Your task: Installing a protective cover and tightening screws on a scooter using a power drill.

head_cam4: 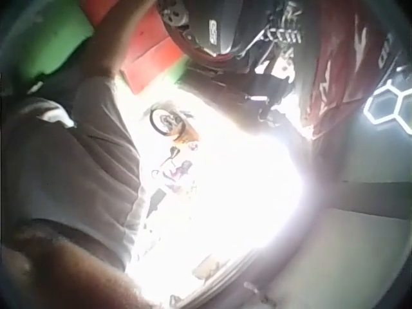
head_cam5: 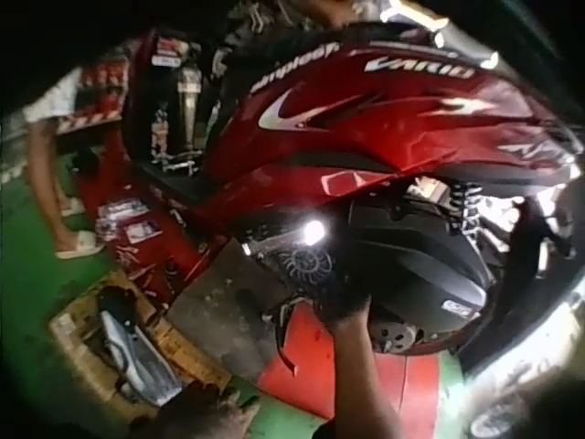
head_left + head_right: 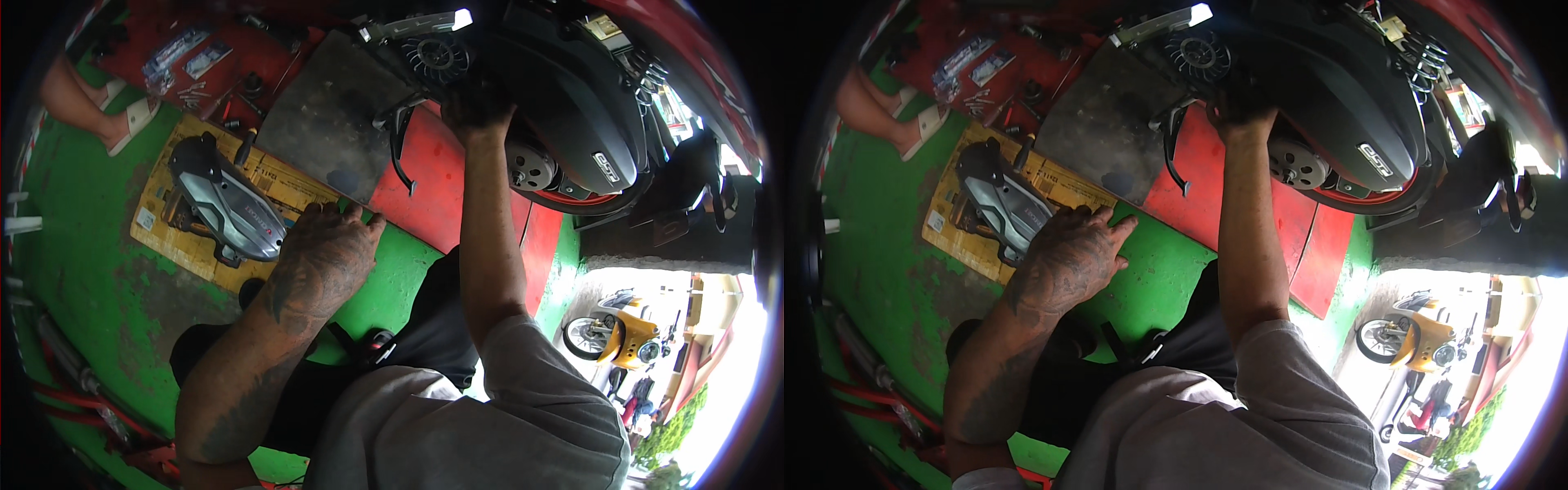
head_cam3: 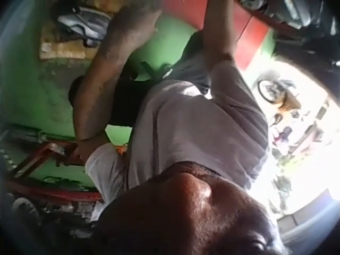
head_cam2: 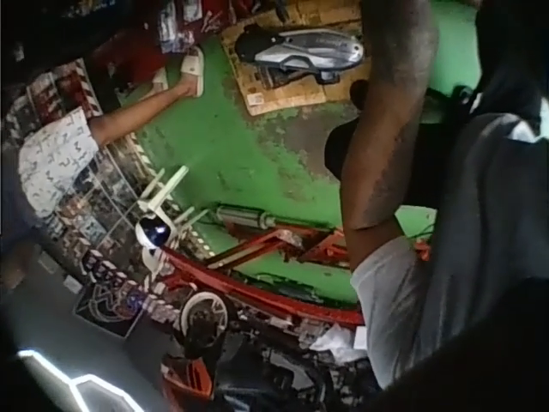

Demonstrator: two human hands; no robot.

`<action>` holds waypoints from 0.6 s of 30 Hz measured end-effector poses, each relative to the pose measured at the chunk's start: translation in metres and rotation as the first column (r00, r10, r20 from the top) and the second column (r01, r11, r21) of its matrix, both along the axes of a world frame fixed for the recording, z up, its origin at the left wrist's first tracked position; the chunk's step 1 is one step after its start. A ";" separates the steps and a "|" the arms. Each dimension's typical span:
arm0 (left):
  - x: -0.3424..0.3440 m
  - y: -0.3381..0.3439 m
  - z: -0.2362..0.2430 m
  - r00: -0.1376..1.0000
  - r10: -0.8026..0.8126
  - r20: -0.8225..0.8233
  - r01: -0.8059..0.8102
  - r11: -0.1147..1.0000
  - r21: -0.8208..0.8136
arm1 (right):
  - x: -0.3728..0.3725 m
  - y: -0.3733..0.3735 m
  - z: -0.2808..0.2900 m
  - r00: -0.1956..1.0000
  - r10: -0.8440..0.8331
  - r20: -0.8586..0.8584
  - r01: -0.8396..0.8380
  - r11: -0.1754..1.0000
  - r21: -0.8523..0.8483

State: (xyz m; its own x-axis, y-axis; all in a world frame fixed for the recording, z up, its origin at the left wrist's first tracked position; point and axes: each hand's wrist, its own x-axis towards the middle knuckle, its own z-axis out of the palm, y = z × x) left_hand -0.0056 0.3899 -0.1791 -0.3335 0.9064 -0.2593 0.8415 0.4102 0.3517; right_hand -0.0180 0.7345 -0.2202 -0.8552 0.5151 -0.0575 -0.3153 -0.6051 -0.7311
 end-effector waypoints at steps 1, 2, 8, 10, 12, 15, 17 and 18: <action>0.000 0.000 0.000 1.000 -0.003 0.001 0.003 1.000 -0.005 | 0.000 0.002 -0.002 0.991 -0.069 0.116 0.062 0.996 0.063; 0.000 0.001 0.000 1.000 -0.004 0.007 0.004 1.000 -0.003 | 0.000 0.002 -0.004 0.952 -0.184 0.247 0.162 0.981 0.108; 0.000 0.001 0.002 1.000 -0.019 -0.008 0.019 1.000 0.001 | 0.009 -0.024 0.007 0.969 -0.143 0.203 0.162 0.984 -0.077; -0.001 0.001 0.003 0.999 -0.034 0.001 0.034 0.998 -0.054 | 0.012 -0.026 0.011 0.973 -0.178 0.147 0.205 0.961 -0.188; -0.002 0.002 0.004 0.999 -0.039 0.007 0.040 0.996 -0.074 | 0.015 -0.023 0.009 0.970 -0.198 0.138 0.225 0.949 -0.221; -0.003 0.003 0.005 0.998 -0.068 -0.018 0.067 0.995 -0.071 | 0.023 -0.018 -0.002 0.953 -0.210 0.217 0.248 0.955 -0.163; -0.004 0.003 0.006 0.996 -0.081 -0.029 0.079 0.996 -0.039 | 0.033 -0.020 -0.009 0.924 -0.232 0.303 0.280 0.952 -0.124; -0.004 0.003 0.006 0.996 -0.087 -0.025 0.085 0.995 -0.059 | 0.040 -0.025 -0.011 0.921 -0.223 0.320 0.286 0.945 -0.162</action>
State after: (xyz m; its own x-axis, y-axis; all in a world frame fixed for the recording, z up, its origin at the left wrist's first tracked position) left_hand -0.0096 0.3930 -0.1735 -0.2627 0.9159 -0.3035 0.8836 0.3548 0.3057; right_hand 0.0222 0.7091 -0.2311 -0.6249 0.6637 -0.4111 -0.2681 -0.6770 -0.6854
